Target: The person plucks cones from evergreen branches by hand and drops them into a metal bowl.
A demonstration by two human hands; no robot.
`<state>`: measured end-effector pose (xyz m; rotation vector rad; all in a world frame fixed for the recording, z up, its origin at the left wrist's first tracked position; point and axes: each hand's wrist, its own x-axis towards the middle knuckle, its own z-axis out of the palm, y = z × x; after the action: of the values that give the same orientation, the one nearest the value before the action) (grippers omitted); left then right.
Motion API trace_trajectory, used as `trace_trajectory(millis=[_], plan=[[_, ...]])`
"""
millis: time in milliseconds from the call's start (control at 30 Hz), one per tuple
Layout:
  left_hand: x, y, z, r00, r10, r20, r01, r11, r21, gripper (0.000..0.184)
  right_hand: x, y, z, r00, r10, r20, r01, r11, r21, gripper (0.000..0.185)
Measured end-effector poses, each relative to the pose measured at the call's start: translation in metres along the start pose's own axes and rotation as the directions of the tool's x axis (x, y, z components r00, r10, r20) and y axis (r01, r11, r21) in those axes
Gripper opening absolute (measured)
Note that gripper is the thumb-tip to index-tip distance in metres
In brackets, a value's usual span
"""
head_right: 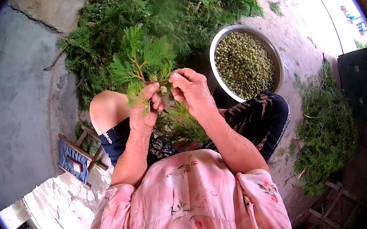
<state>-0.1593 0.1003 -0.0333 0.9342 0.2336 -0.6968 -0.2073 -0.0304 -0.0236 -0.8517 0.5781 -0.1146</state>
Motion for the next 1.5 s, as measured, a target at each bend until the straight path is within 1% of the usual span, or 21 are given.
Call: trace_trajectory(millis=[100,133,167,267,367,400,433,467,500,633,700,733,767,833,967,1100,1200,1267,1367,1400,1500], plan=[[0.003,-0.004,-0.006,0.999,-0.03,0.02,0.032,0.994,-0.105,0.012,0.009,-0.003,-0.014,1.0,-0.001,-0.013,0.004,0.952,0.306,0.009],[0.004,-0.004,-0.007,1.0,-0.003,-0.022,-0.001,0.988,-0.156,0.009,0.013,-0.012,-0.015,0.983,0.011,-0.184,0.056,0.933,0.357,0.008],[0.003,-0.003,-0.006,1.0,-0.001,-0.022,-0.003,0.987,-0.159,0.009,0.018,-0.013,-0.033,0.993,-0.116,-0.009,0.113,0.94,0.323,0.01],[-0.003,-0.001,0.002,0.996,0.077,-0.032,-0.078,0.996,-0.031,0.012,-0.003,-0.026,-0.018,0.992,-0.116,0.051,0.095,0.946,0.309,0.01],[-0.001,-0.001,0.005,0.985,0.163,-0.051,-0.161,0.986,0.048,0.012,-0.013,-0.032,0.004,0.976,-0.104,0.191,0.105,0.994,0.009,0.011],[-0.004,0.001,0.008,0.981,0.184,-0.056,-0.18,0.981,0.072,0.011,-0.014,-0.032,0.015,0.975,-0.124,0.182,0.172,0.946,-0.275,0.012],[-0.005,0.002,0.011,0.977,0.205,-0.059,-0.199,0.975,0.098,0.011,-0.014,-0.03,0.022,0.973,-0.149,0.177,0.222,0.816,-0.534,0.014],[-0.005,-0.001,0.009,0.978,0.203,-0.052,-0.197,0.975,0.1,0.011,-0.003,-0.017,0.017,0.861,-0.406,0.308,0.498,0.547,-0.673,0.018],[-0.004,-0.003,0.006,0.973,0.227,-0.043,-0.22,0.967,0.128,0.011,-0.002,-0.016,0.022,0.816,-0.47,0.337,0.525,0.36,-0.771,0.02],[-0.001,-0.003,0.003,0.982,0.19,-0.004,-0.187,0.968,0.169,0.009,0.004,-0.008,0.022,0.738,-0.537,0.409,0.599,0.241,-0.764,0.015],[-0.003,-0.001,0.005,0.986,0.164,-0.038,-0.156,0.975,0.16,0.009,-0.001,-0.013,0.022,0.942,-0.294,0.161,0.329,0.724,-0.606,0.01],[-0.002,0.001,0.004,0.987,0.151,-0.054,-0.144,0.983,0.116,0.009,-0.001,-0.022,0.018,0.991,-0.116,0.064,0.131,0.939,-0.319,0.008],[-0.001,0.001,0.002,0.988,0.139,-0.071,-0.134,0.989,0.07,0.009,0.005,-0.026,0.006,0.974,-0.17,0.147,0.194,0.967,-0.167,0.007],[0.001,-0.001,-0.002,0.992,0.11,-0.059,-0.111,0.994,-0.01,0.012,0.006,-0.032,0.0,0.978,-0.172,0.118,0.165,0.984,0.064,0.009],[0.004,-0.003,0.0,0.992,0.118,-0.047,-0.124,0.979,-0.159,0.012,-0.003,-0.024,-0.005,0.988,-0.087,0.127,0.07,0.988,0.135,0.015],[0.006,-0.002,0.0,0.991,0.097,-0.091,-0.107,0.988,-0.114,0.014,-0.003,-0.004,-0.007,0.977,-0.107,0.186,0.164,0.931,-0.326,0.021],[0.01,-0.006,-0.003,0.995,0.08,-0.054,-0.086,0.991,-0.105,0.014,0.0,0.007,0.004,0.917,-0.289,0.275,0.382,0.837,-0.392,0.022],[0.011,-0.006,-0.004,0.997,0.064,-0.04,-0.068,0.992,-0.104,0.015,-0.002,0.002,0.012,0.834,-0.428,0.349,0.546,0.545,-0.636,0.02],[0.009,-0.001,-0.007,0.999,0.053,-0.013,-0.054,0.996,-0.073,0.015,0.003,0.001,0.009,0.795,-0.464,0.389,0.587,0.432,-0.685,0.018],[0.007,0.001,-0.008,0.999,0.047,0.013,-0.047,0.999,-0.022,0.015,0.003,0.0,0.008,0.796,-0.463,0.39,0.587,0.432,-0.684,0.018],[0.005,0.001,-0.009,0.999,0.005,0.051,-0.005,1.0,-0.016,0.014,0.002,-0.009,0.003,0.978,0.011,0.209,0.047,0.961,-0.272,0.013]])
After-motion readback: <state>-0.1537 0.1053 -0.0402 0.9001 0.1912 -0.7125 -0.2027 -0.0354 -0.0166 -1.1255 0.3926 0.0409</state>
